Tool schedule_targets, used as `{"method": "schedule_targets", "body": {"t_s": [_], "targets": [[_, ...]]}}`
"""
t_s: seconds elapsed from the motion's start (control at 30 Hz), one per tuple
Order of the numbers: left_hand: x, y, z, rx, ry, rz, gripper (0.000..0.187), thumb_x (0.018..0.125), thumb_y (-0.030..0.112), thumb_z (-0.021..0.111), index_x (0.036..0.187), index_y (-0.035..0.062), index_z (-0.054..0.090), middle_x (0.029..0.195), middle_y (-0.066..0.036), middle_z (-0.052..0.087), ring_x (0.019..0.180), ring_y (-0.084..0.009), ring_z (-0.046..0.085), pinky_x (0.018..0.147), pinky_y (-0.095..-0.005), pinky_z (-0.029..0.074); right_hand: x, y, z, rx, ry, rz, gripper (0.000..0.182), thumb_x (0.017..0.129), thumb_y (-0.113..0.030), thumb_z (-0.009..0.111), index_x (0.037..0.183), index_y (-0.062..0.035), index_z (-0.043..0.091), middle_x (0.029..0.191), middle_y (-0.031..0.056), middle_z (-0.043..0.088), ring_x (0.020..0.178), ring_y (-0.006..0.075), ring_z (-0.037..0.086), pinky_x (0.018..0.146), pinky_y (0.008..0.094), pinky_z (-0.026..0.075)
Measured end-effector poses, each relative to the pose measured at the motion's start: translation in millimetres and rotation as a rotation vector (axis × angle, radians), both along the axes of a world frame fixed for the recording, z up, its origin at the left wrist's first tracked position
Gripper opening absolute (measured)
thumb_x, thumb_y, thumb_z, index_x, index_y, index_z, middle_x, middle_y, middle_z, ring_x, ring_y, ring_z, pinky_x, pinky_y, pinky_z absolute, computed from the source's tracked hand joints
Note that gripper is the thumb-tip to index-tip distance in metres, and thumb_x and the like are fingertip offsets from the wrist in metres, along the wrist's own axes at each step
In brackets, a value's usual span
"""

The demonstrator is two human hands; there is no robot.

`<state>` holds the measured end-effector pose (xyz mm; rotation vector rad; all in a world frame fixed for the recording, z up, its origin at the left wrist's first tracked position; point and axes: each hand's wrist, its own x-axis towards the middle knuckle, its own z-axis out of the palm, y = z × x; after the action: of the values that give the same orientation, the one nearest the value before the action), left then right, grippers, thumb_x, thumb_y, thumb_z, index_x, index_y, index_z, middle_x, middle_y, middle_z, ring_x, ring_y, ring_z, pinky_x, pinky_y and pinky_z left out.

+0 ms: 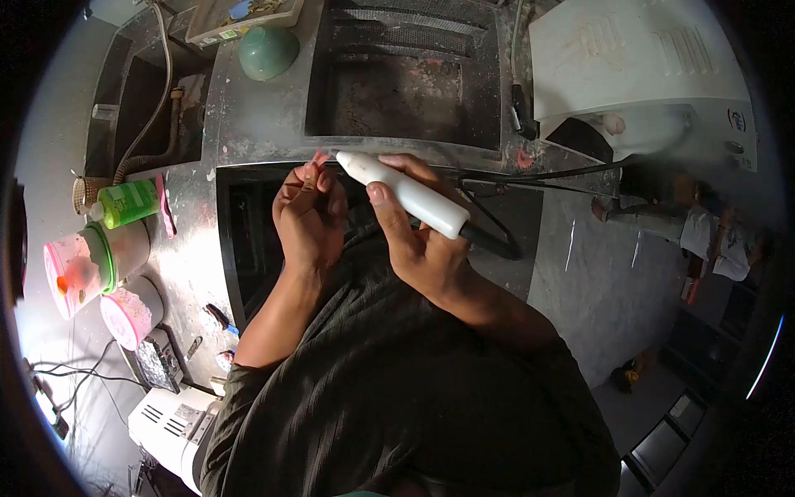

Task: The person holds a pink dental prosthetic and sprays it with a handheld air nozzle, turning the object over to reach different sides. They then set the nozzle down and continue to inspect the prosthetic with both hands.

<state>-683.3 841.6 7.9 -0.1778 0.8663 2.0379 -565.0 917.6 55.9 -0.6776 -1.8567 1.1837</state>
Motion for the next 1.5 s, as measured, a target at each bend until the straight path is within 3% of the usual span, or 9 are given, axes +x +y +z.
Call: {"method": "schedule_targets", "body": {"t_s": [0.53,0.6,0.77,0.87,0.97,1.07,1.33,1.4,1.5], "targets": [[1,2,-1,-0.104,0.371,0.154,0.015,0.099,0.014,0.059,0.094,0.0005,0.061,0.073,-0.003,0.058,0.053,-0.0068,0.047,0.044,-0.0210,0.036,-5,-2,2,0.108,0.003,0.033,0.020,0.089,-0.002,0.067,0.104,0.0101,0.061,0.100,0.0183,0.067,0.085,0.0229,0.069,0.071,0.0309,0.055],[0,0,-3,-0.105,0.380,0.153,0.015,0.099,0.014,0.059,0.094,0.0003,0.061,0.073,-0.003,0.058,0.052,-0.0067,0.046,0.044,-0.0209,0.036,-6,-5,3,-0.065,0.037,-0.004,0.020,0.089,-0.001,0.067,0.105,0.0100,0.061,0.099,0.0182,0.067,0.085,0.0224,0.069,0.071,0.0307,0.055],[0,0,-4,-0.172,0.526,0.160,0.014,0.100,0.013,0.057,0.093,0.0002,0.057,0.074,-0.005,0.060,0.052,-0.0064,0.047,0.044,-0.0207,0.039,-5,-3,2,0.122,-0.001,0.043,0.022,0.090,-0.002,0.067,0.108,0.0098,0.060,0.098,0.0174,0.067,0.086,0.0212,0.068,0.072,0.0299,0.054],[0,1,-6,-0.196,0.581,0.195,0.014,0.100,0.012,0.056,0.092,0.0006,0.052,0.078,-0.007,0.063,0.053,-0.0062,0.049,0.045,-0.0206,0.040,-5,-8,4,-0.173,0.028,-0.027,0.023,0.090,-0.002,0.067,0.108,0.0096,0.060,0.098,0.0170,0.067,0.086,0.0211,0.068,0.072,0.0295,0.054],[0,1,-5,-0.228,0.623,0.189,0.013,0.100,0.010,0.055,0.092,0.0012,0.050,0.080,-0.010,0.064,0.053,-0.0061,0.049,0.045,-0.0204,0.041,-5,-4,2,0.059,-0.007,0.025,0.023,0.090,-0.002,0.067,0.108,0.0096,0.060,0.098,0.0176,0.067,0.086,0.0218,0.068,0.073,0.0295,0.054],[-1,1,-8,-0.220,0.609,0.186,0.013,0.100,0.010,0.054,0.092,0.0011,0.050,0.081,-0.010,0.064,0.052,-0.0059,0.049,0.045,-0.0205,0.041,-5,-7,3,-0.141,0.030,-0.013,0.022,0.090,-0.002,0.067,0.108,0.0097,0.060,0.099,0.0172,0.067,0.087,0.0211,0.068,0.073,0.0295,0.054],[-5,-2,-9,-0.165,0.545,0.147,0.013,0.101,0.010,0.053,0.092,0.0007,0.051,0.088,-0.013,0.067,0.056,-0.0079,0.052,0.047,-0.0221,0.043,-4,-4,-1,-0.175,0.009,-0.049,0.023,0.092,-0.001,0.065,0.113,0.0082,0.058,0.104,0.0136,0.065,0.093,0.0167,0.064,0.079,0.0282,0.052],[-5,-1,-3,-0.119,0.472,0.117,0.013,0.101,0.010,0.053,0.092,0.0004,0.051,0.091,-0.016,0.068,0.059,-0.0104,0.057,0.050,-0.0234,0.047,-5,2,-3,-0.127,0.069,-0.092,0.020,0.095,-0.009,0.062,0.111,0.0042,0.061,0.080,0.0041,0.062,0.056,0.0031,0.047,0.048,0.0192,0.036],[-6,7,13,-0.012,0.345,0.130,0.013,0.101,0.008,0.051,0.092,-0.0006,0.051,0.099,-0.021,0.068,0.074,-0.0214,0.068,0.061,-0.0326,0.056,-3,10,-5,-0.156,0.078,-0.138,0.021,0.097,-0.010,0.060,0.111,0.0058,0.061,0.075,0.0048,0.060,0.053,0.0035,0.045,0.046,0.0198,0.035]]}}
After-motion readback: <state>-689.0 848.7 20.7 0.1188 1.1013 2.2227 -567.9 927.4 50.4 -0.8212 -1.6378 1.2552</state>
